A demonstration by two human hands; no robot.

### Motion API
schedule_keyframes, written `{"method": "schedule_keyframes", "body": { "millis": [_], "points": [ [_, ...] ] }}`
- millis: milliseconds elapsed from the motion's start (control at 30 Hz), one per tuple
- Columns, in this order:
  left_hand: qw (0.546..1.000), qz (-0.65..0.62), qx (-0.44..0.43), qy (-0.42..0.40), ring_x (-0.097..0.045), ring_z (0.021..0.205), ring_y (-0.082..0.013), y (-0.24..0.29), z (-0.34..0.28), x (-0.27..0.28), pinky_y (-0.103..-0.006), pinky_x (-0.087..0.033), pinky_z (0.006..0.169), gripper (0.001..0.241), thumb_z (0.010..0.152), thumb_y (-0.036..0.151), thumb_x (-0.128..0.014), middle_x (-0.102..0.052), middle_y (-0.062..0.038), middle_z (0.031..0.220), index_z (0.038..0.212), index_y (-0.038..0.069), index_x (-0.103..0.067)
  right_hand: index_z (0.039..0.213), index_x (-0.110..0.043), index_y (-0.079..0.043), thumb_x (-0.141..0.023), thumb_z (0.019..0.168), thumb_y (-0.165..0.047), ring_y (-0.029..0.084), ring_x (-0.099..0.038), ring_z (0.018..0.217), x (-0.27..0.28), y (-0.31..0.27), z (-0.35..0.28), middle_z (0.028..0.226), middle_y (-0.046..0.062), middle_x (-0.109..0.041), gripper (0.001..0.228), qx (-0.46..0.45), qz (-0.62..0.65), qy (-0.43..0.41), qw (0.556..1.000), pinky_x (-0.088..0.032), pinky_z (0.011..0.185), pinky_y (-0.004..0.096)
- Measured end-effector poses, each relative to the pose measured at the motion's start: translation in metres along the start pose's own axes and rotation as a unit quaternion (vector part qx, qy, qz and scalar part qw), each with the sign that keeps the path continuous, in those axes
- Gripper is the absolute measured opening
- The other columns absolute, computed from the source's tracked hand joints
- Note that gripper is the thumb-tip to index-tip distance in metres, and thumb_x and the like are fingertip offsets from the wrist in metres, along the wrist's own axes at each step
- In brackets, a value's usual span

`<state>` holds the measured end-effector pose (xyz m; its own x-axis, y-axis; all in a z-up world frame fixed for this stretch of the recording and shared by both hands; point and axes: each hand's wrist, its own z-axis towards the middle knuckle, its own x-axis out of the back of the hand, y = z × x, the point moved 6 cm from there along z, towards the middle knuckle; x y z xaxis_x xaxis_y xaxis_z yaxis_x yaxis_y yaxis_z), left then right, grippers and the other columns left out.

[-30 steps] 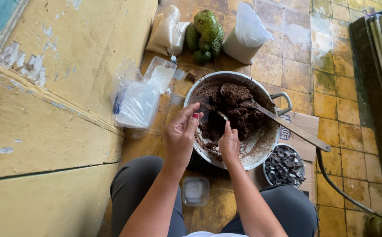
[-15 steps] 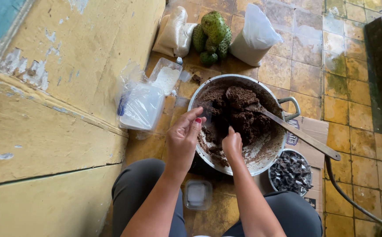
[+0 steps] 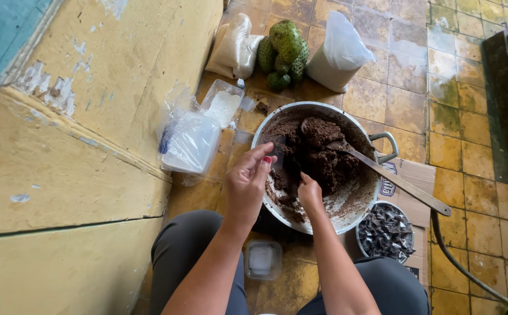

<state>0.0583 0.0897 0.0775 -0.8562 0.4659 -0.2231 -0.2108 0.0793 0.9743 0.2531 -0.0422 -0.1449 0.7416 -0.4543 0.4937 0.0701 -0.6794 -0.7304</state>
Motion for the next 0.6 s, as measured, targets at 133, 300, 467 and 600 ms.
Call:
{"method": "schedule_keyframes", "body": {
  "millis": [133,300,467,600],
  "points": [
    [1.0,-0.004,0.007,-0.004,-0.072,0.106,-0.0267,0.0,-0.001,0.001,-0.0405,-0.059,0.097,0.029,0.103,0.002,-0.055,-0.065,-0.027,0.128,0.128,-0.001,-0.068,0.157,-0.039,-0.001,-0.034,0.108,-0.003,0.06,-0.027,0.146,0.009,-0.034,-0.025,0.152,0.039,-0.037,0.049,0.002,-0.011,0.012,1.0,-0.03,0.113,0.078],
    [1.0,-0.004,0.007,-0.001,-0.072,0.105,-0.0266,0.003,0.0,0.002,-0.0409,-0.059,0.097,0.028,0.103,0.003,-0.056,-0.065,-0.026,0.127,0.127,0.0,-0.068,0.157,-0.04,-0.005,-0.035,0.108,-0.003,0.059,-0.029,0.145,0.006,-0.059,-0.04,0.152,0.038,-0.04,0.05,-0.007,-0.05,0.016,0.999,-0.032,0.113,0.078],
    [1.0,-0.003,-0.006,-0.001,-0.072,0.106,-0.0261,0.0,0.002,0.001,-0.0414,-0.059,0.097,0.026,0.102,0.004,-0.058,-0.066,-0.024,0.127,0.125,0.0,-0.07,0.155,-0.045,-0.008,-0.036,0.108,-0.007,0.058,-0.032,0.144,0.013,-0.062,-0.046,0.15,0.036,-0.043,0.048,-0.013,-0.05,0.019,0.998,-0.033,0.112,0.078],
    [1.0,-0.018,-0.004,-0.005,-0.072,0.106,-0.0253,-0.003,0.002,-0.001,-0.0409,-0.059,0.098,0.026,0.102,0.005,-0.058,-0.066,-0.023,0.127,0.125,0.0,-0.07,0.153,-0.05,-0.011,-0.035,0.108,-0.01,0.056,-0.038,0.142,0.018,-0.046,-0.041,0.148,0.034,-0.048,0.047,-0.03,-0.068,0.021,0.997,-0.035,0.112,0.074]
  ]
}}
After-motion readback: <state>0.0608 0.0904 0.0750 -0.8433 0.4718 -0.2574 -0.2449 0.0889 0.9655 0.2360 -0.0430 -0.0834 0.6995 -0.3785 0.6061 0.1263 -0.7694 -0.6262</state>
